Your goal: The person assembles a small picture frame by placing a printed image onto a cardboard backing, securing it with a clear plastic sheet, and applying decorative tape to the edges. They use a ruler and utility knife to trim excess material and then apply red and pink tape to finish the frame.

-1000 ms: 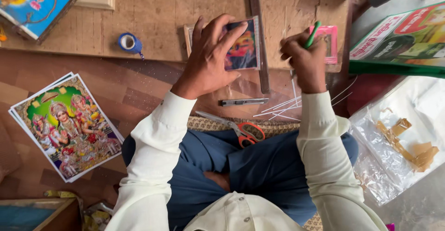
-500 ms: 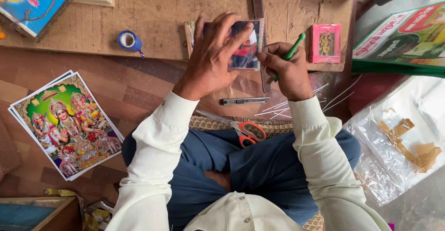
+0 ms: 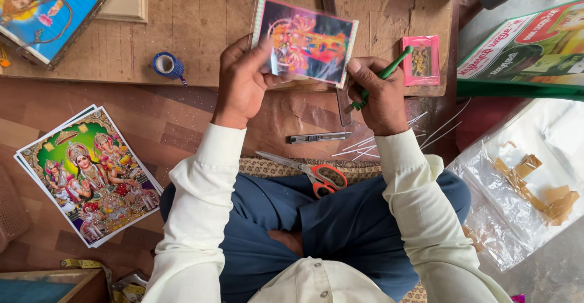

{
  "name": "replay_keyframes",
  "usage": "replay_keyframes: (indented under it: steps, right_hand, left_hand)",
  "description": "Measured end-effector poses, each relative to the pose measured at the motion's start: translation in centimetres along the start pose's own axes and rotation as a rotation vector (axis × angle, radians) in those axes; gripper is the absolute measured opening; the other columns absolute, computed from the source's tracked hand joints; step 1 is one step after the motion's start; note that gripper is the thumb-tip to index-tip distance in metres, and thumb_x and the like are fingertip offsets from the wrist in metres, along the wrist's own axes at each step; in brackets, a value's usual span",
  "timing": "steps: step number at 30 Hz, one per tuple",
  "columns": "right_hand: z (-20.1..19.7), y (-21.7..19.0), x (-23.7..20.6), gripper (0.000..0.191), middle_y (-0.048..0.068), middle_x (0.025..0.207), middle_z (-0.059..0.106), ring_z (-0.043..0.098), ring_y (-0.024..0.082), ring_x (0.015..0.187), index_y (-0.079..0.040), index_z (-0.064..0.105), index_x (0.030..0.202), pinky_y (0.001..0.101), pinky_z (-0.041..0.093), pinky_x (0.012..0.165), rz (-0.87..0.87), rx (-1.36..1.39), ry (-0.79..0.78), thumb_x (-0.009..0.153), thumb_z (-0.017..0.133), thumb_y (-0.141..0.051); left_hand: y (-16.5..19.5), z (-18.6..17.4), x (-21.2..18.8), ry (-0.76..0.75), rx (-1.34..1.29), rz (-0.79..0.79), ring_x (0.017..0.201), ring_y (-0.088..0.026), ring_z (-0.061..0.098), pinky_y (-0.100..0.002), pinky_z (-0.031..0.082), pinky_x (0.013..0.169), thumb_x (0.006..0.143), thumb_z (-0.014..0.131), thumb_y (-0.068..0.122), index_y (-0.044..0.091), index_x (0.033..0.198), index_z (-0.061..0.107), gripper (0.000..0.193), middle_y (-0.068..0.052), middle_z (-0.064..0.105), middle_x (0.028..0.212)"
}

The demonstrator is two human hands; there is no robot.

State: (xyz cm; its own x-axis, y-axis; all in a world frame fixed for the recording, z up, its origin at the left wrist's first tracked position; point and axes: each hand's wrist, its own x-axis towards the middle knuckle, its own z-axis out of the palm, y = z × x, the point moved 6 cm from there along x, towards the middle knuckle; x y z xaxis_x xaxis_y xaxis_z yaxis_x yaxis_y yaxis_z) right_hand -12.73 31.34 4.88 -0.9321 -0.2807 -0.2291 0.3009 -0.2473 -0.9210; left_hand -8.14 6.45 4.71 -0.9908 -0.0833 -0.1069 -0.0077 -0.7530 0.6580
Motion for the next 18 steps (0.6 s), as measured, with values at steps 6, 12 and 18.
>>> replay_keyframes:
  steps: [6, 12, 18]
  right_hand:
    - [3.0, -6.7, -4.0, 0.017, 0.014, 0.110, 0.073, 0.075, 0.026, 0.094, -0.002, 0.076, 0.117, 0.0334, 0.059, 0.080, -1.120, -1.125, 0.139, 0.101, 0.082, -0.002]
    - [5.2, -7.3, -5.3, 0.025, 0.011, 0.104, 0.074, 0.073, 0.026, 0.086, -0.002, 0.079, 0.109, 0.0334, 0.056, 0.069, -1.339, -1.274, 0.078, 0.087, 0.088, 0.006]
    - [5.9, -7.5, -5.5, 0.025, 0.013, 0.104, 0.072, 0.074, 0.028, 0.089, 0.001, 0.078, 0.106, 0.0370, 0.059, 0.073, -1.382, -1.265, -0.005, 0.084, 0.087, 0.009]
  left_hand:
    - [1.2, 0.1, -0.2, 0.040, 0.000, 0.004, 0.089, -0.022, 0.076, -0.041, 0.068, 0.074, 0.102, 0.064, 0.010, -0.002, 0.115, 0.068, 0.018, -0.014, 0.075, 0.106]
    - [0.8, 0.0, -0.5, 0.044, -0.013, -0.051, 0.086, -0.023, 0.076, -0.042, 0.067, 0.072, 0.099, 0.062, 0.006, -0.004, 0.111, 0.069, 0.017, -0.015, 0.076, 0.102]
    - [0.0, -1.2, -0.6, 0.076, -0.043, -0.108, 0.084, -0.026, 0.075, -0.044, 0.067, 0.073, 0.096, 0.061, 0.004, -0.006, 0.105, 0.068, 0.015, -0.016, 0.074, 0.097]
